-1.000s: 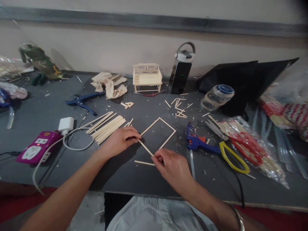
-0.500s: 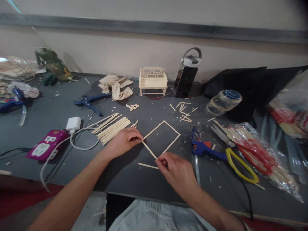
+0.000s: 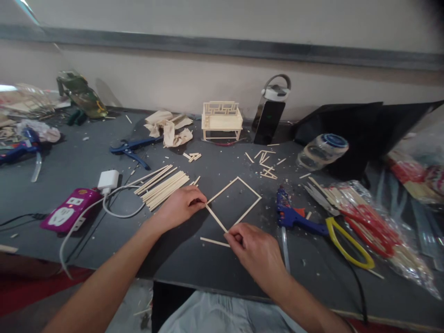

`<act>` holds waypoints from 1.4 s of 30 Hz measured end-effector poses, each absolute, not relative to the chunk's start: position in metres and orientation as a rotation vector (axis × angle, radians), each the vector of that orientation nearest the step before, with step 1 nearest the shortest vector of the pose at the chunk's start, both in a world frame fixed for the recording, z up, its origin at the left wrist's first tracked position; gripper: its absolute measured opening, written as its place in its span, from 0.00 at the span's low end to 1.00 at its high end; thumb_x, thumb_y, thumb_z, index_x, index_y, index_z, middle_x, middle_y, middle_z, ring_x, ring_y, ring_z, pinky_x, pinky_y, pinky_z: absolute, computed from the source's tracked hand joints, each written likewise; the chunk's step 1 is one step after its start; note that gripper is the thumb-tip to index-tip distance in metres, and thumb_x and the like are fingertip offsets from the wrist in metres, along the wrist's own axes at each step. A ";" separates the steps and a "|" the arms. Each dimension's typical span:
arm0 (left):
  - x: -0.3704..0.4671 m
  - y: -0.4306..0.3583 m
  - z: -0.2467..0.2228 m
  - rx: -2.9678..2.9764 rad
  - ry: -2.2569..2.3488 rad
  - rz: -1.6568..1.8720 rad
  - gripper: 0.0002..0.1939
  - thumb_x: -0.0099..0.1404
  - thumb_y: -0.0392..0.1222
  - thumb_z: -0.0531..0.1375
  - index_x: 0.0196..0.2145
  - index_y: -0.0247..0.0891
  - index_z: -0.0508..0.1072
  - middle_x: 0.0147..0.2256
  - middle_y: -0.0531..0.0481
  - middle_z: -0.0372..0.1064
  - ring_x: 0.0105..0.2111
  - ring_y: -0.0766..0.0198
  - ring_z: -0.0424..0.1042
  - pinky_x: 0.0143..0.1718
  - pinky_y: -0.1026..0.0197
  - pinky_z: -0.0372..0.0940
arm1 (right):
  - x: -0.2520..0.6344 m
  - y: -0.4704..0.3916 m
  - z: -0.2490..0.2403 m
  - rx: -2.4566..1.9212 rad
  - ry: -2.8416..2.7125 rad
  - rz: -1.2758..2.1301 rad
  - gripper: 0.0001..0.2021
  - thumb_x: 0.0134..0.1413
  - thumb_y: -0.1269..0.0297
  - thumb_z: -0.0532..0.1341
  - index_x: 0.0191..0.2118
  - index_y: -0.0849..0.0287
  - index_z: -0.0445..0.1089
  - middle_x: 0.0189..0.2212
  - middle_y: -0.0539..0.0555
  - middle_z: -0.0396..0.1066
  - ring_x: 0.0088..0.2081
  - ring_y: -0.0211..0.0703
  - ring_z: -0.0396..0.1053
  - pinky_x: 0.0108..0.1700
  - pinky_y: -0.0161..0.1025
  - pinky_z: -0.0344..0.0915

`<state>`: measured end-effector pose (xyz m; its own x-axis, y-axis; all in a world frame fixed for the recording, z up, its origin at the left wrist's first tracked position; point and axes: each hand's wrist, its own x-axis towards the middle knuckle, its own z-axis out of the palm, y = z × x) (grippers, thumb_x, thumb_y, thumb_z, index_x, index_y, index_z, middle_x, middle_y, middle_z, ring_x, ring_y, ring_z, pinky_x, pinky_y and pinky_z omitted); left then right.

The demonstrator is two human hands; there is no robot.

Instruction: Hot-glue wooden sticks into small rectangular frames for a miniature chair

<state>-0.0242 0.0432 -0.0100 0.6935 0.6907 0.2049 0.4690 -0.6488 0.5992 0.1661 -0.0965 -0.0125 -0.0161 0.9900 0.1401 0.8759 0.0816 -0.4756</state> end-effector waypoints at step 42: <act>-0.023 0.041 -0.014 2.411 0.899 0.638 0.07 0.62 0.32 0.57 0.31 0.37 0.75 0.31 0.50 0.71 0.32 0.64 0.71 0.32 0.64 0.63 | 0.172 -0.098 -0.013 -1.799 -1.919 0.496 0.07 0.60 0.68 0.57 0.30 0.56 0.68 0.27 0.47 0.70 0.30 0.36 0.68 0.33 0.32 0.58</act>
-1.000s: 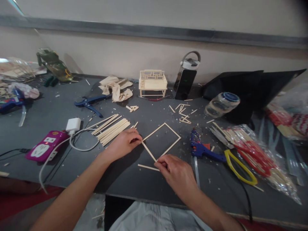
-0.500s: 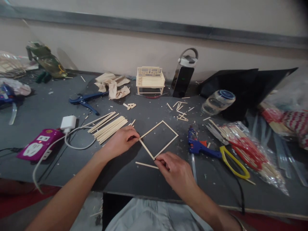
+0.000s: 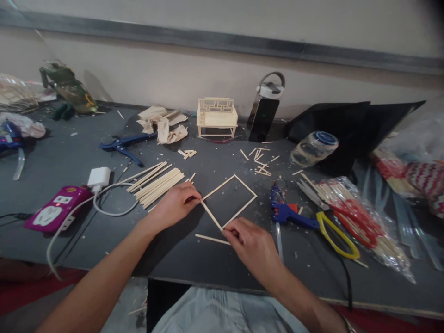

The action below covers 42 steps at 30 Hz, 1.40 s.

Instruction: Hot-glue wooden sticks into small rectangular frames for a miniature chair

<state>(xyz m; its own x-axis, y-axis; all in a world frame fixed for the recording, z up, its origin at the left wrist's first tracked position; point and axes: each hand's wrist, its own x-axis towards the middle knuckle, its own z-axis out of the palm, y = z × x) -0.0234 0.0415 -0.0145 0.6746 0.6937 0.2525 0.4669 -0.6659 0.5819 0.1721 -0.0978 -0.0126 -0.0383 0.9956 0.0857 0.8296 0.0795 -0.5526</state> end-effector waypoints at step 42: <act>-0.023 0.037 -0.011 2.459 0.929 0.613 0.07 0.63 0.32 0.59 0.32 0.37 0.76 0.32 0.50 0.72 0.34 0.64 0.72 0.37 0.63 0.65 | 0.171 -0.097 -0.012 -1.872 -1.894 0.501 0.07 0.59 0.69 0.58 0.30 0.56 0.68 0.27 0.47 0.70 0.30 0.38 0.68 0.33 0.34 0.56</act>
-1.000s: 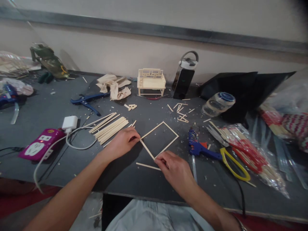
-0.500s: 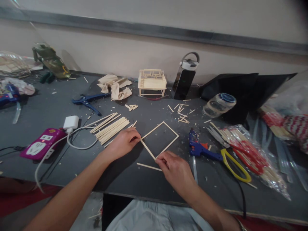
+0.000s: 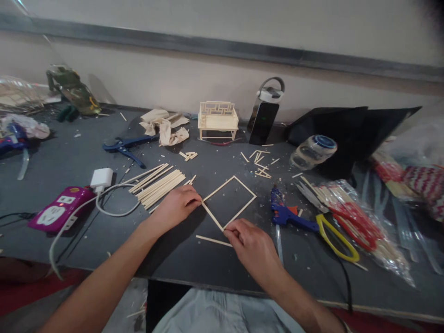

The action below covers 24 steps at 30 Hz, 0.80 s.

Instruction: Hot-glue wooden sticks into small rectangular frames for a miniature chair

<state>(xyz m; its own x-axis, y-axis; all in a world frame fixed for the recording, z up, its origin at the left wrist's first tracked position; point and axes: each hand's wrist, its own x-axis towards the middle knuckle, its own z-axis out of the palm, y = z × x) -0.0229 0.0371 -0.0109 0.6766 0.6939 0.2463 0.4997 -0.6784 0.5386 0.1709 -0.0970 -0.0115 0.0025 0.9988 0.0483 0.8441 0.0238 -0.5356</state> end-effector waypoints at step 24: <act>0.008 -0.049 -0.018 2.417 1.191 0.608 0.10 0.68 0.36 0.53 0.35 0.39 0.75 0.35 0.48 0.70 0.33 0.63 0.72 0.35 0.62 0.67 | 0.220 -0.136 -0.010 -1.931 -1.768 0.436 0.04 0.57 0.66 0.57 0.34 0.53 0.70 0.27 0.47 0.71 0.28 0.38 0.68 0.31 0.34 0.60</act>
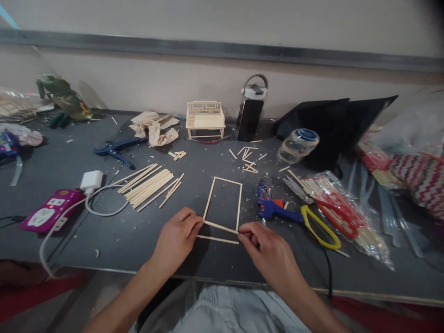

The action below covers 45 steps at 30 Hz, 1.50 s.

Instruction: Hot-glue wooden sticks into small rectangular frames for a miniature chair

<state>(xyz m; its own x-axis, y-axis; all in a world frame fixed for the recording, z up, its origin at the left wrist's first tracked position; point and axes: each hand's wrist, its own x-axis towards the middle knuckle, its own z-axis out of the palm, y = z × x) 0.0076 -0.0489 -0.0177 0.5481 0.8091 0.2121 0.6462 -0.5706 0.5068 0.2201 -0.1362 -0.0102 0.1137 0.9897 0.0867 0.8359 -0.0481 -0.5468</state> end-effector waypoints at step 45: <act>0.012 -0.037 -0.005 2.439 0.978 0.537 0.07 0.64 0.32 0.57 0.36 0.37 0.74 0.36 0.48 0.71 0.37 0.61 0.71 0.39 0.60 0.66 | 0.227 -0.129 -0.008 -1.799 -1.865 0.422 0.06 0.60 0.67 0.55 0.36 0.55 0.70 0.32 0.50 0.72 0.33 0.38 0.71 0.35 0.33 0.63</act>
